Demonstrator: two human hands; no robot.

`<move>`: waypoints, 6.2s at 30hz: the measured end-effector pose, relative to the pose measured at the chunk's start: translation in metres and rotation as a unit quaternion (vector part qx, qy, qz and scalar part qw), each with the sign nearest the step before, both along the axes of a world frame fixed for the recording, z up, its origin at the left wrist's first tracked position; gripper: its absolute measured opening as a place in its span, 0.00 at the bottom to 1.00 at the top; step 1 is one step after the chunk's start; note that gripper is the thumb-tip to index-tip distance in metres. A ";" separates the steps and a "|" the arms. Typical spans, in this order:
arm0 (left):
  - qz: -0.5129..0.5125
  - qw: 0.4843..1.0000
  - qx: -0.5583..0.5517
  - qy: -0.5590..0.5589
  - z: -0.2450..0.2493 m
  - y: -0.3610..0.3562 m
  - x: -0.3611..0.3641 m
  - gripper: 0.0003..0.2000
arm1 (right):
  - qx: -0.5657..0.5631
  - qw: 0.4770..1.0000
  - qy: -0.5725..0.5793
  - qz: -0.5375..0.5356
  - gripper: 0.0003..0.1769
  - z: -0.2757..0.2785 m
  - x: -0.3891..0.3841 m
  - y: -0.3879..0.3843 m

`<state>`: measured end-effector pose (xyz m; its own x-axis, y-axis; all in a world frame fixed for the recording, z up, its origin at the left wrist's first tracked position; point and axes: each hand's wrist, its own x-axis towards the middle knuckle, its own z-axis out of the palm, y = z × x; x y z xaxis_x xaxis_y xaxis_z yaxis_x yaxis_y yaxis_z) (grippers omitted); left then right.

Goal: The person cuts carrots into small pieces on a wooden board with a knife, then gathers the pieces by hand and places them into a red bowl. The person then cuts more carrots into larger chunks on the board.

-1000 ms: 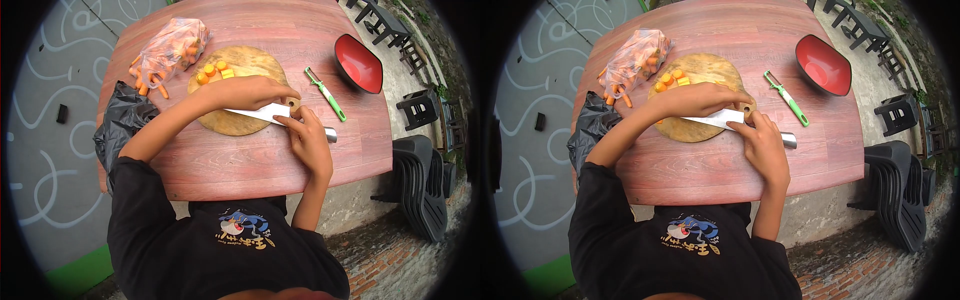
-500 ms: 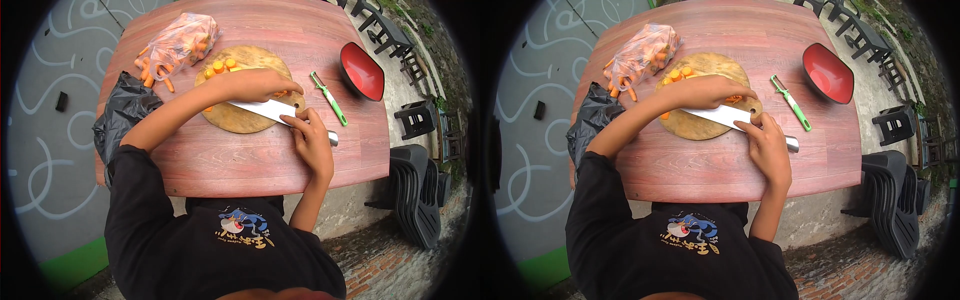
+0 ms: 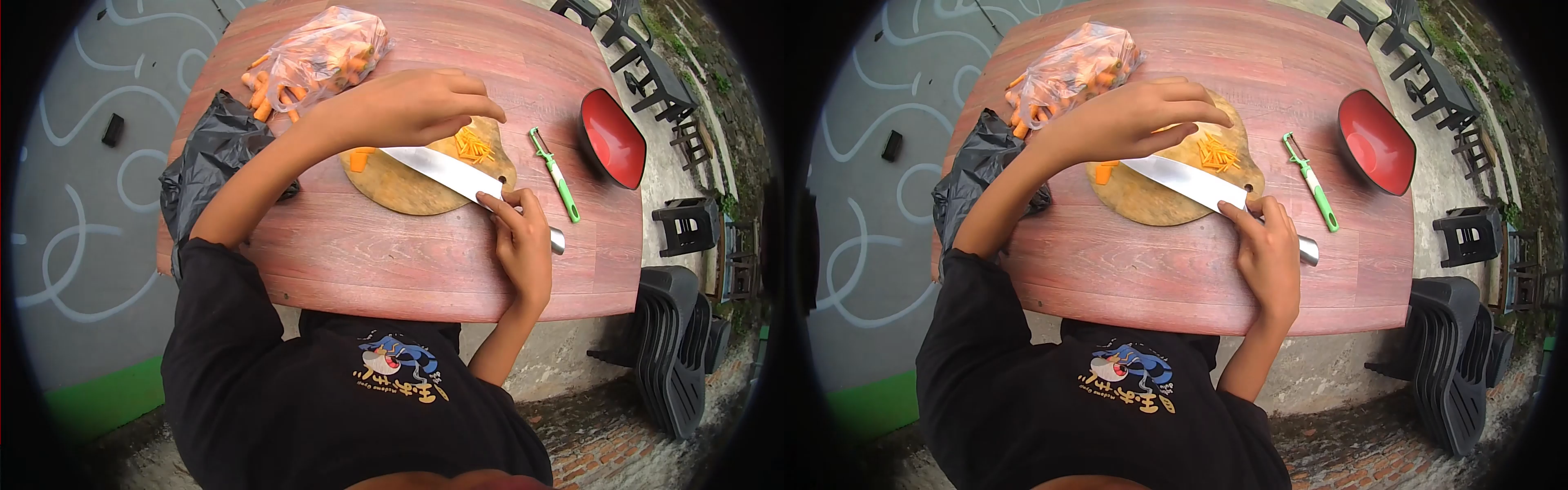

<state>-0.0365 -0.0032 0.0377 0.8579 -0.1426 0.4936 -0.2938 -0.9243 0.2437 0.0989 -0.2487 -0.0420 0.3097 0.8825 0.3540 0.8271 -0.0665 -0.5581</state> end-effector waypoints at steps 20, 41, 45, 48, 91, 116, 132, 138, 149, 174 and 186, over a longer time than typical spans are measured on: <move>0.279 0.940 -0.097 0.169 -0.063 0.016 -0.105 0.17 | 0.187 0.959 0.028 -0.213 0.21 0.002 0.008 -0.006; 0.199 0.960 -0.190 0.054 -0.064 0.013 -0.076 0.09 | 0.186 0.955 0.037 -0.227 0.19 0.000 0.006 -0.001; 0.255 0.909 -0.328 0.039 -0.068 -0.010 -0.052 0.07 | 0.186 0.956 0.018 -0.224 0.19 0.001 0.008 -0.001; 0.276 0.880 -0.380 0.070 -0.076 -0.014 -0.041 0.09 | 0.186 0.957 0.006 -0.223 0.19 0.002 0.008 -0.001; 0.264 0.946 -0.186 0.040 -0.088 -0.031 -0.046 0.16 | 0.413 0.832 0.257 -0.267 0.19 0.003 0.008 -0.002; 0.203 0.962 -0.172 0.059 -0.088 -0.039 -0.044 0.25 | 0.304 0.817 0.460 -0.168 0.14 0.026 -0.026 0.012; 0.295 0.941 -0.166 0.020 -0.096 -0.061 -0.035 0.30 | -0.080 0.966 0.221 -0.111 0.38 0.037 -0.069 0.019; 0.293 0.941 -0.166 -0.031 -0.100 -0.062 -0.036 0.30 | -0.138 0.962 0.199 -0.129 0.39 0.040 -0.084 0.027; 0.268 0.950 -0.148 -0.061 -0.112 -0.056 -0.037 0.25 | -0.139 0.975 0.091 -0.145 0.30 0.028 -0.110 0.023; 0.280 0.938 -0.202 0.005 -0.102 -0.059 -0.021 0.35 | -0.245 0.963 -0.019 -0.111 0.21 0.051 -0.117 0.040; 0.307 0.935 -0.172 0.044 -0.096 -0.062 -0.020 0.38 | -0.303 0.949 -0.001 -0.085 0.24 0.055 -0.117 0.042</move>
